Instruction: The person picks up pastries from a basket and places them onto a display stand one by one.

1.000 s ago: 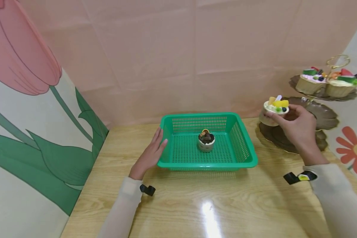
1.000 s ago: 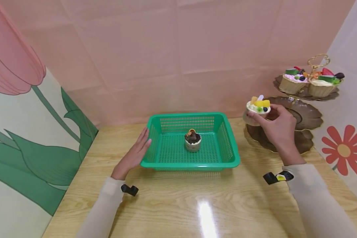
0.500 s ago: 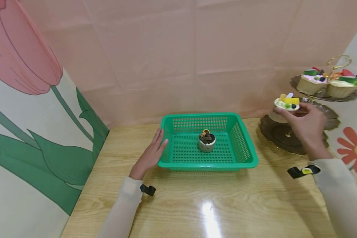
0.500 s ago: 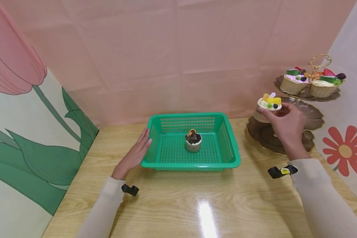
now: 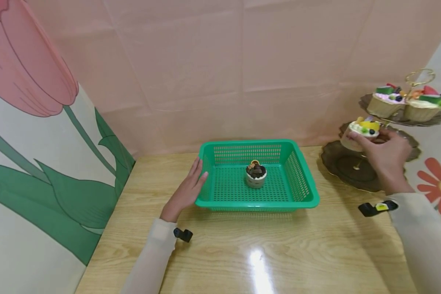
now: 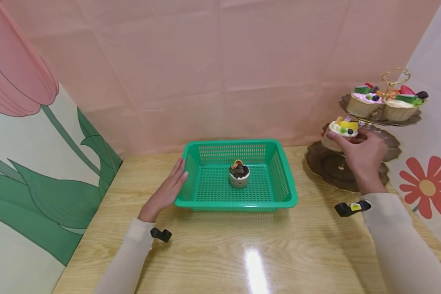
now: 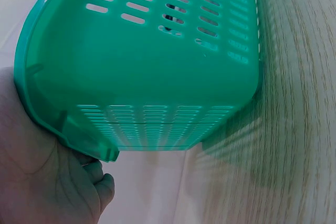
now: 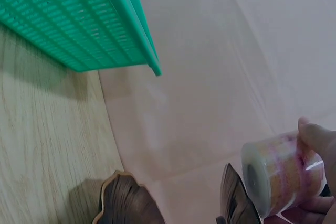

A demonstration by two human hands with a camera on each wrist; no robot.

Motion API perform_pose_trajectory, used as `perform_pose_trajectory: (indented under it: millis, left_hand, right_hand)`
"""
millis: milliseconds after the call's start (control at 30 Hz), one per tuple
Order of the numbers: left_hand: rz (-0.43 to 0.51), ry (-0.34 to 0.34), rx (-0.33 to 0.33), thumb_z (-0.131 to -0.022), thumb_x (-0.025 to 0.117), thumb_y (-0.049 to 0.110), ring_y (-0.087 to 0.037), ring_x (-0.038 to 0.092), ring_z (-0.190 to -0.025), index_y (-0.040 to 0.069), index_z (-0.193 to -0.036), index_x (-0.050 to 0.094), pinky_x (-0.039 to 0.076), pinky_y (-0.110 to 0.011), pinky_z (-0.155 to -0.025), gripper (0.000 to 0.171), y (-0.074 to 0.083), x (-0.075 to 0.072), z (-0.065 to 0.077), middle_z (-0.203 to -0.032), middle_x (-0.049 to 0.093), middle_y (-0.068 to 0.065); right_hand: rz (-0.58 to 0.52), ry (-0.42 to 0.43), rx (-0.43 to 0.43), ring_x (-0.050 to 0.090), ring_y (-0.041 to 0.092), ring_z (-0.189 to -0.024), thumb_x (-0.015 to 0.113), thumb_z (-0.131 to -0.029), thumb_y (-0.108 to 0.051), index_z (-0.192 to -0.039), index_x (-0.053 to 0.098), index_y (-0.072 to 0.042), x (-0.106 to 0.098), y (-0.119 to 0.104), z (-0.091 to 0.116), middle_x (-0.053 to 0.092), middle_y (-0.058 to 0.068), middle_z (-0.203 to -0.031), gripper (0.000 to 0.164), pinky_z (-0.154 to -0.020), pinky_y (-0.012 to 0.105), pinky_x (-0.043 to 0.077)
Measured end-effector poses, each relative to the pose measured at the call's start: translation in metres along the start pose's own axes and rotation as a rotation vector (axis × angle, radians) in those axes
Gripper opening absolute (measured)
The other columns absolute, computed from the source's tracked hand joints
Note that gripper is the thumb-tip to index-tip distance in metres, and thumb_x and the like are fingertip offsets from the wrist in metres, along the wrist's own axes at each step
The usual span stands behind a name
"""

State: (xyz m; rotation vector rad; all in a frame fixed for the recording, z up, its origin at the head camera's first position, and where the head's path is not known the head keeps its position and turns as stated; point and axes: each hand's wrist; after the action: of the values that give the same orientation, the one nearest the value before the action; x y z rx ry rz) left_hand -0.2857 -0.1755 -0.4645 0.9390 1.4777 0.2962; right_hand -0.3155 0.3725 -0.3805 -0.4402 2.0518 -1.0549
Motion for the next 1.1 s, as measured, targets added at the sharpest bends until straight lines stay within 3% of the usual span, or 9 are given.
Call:
perform_pose_trajectory:
  millis: [200, 400, 500, 800, 1100]
  left_hand:
    - [-0.005, -0.005, -0.013, -0.107, 0.017, 0.062, -0.016, -0.001, -0.155, 0.011, -0.164, 0.005, 0.014, -0.048, -0.123, 0.078, -0.001, 0.000, 0.000, -0.169, -0.011, 0.009]
    - [0.000, 0.003, 0.002, -0.108, 0.018, 0.061, -0.018, 0.000, -0.155, 0.010, -0.164, 0.006, 0.015, -0.050, -0.122, 0.077, -0.002, 0.001, 0.000, -0.171, -0.007, -0.001]
    - [0.000, 0.004, 0.001, -0.108, 0.018, 0.061, -0.019, 0.000, -0.155, 0.010, -0.164, 0.005, 0.015, -0.051, -0.122, 0.077, -0.002, 0.001, 0.000, -0.171, -0.006, -0.003]
    - [0.007, 0.005, 0.013, -0.109, 0.020, 0.058, -0.021, 0.001, -0.156, 0.008, -0.164, 0.005, 0.015, -0.052, -0.122, 0.075, -0.004, 0.001, -0.001, -0.171, -0.007, -0.004]
    - [0.004, -0.002, -0.004, -0.107, 0.018, 0.061, -0.016, -0.001, -0.155, 0.011, -0.164, 0.004, 0.014, -0.049, -0.123, 0.077, -0.003, 0.001, 0.000, -0.169, -0.011, 0.009]
  right_hand:
    - [0.021, 0.032, -0.019, 0.047, -0.007, -0.057, 0.088, -0.073, -0.055, -0.099, 0.071, -0.015, 0.000, 0.009, -0.007, 0.051, -0.031, -0.059, 0.050, -0.050, 0.015, 0.035]
    - [-0.031, 0.019, -0.007, 0.049, -0.007, -0.053, 0.090, -0.071, -0.051, -0.084, 0.066, -0.025, -0.002, 0.012, -0.014, 0.054, -0.027, -0.057, 0.038, -0.048, 0.015, 0.036]
    - [-0.010, 0.011, -0.022, 0.048, -0.005, -0.053, 0.090, -0.072, -0.052, -0.084, 0.067, -0.022, -0.003, 0.015, -0.017, 0.053, -0.026, -0.056, 0.040, -0.049, 0.016, 0.036]
    - [0.122, 0.013, -0.088, 0.040, -0.003, -0.057, 0.086, -0.075, -0.056, -0.093, 0.070, 0.004, -0.003, 0.023, -0.024, 0.042, -0.030, -0.049, 0.064, -0.058, 0.024, 0.030]
    - [0.179, -0.033, -0.041, 0.042, 0.001, -0.066, 0.082, -0.076, -0.063, -0.104, 0.071, 0.005, -0.004, 0.027, -0.028, 0.041, -0.033, -0.053, 0.074, -0.062, 0.027, 0.032]
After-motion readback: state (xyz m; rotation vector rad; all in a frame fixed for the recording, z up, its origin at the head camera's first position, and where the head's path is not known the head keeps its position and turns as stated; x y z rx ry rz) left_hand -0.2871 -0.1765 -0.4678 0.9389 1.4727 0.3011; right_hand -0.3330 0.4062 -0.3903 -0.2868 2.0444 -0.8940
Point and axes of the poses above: each hand's wrist, its own z-axis away from the middle knuckle, its own x-axis out of the palm, y = z × x
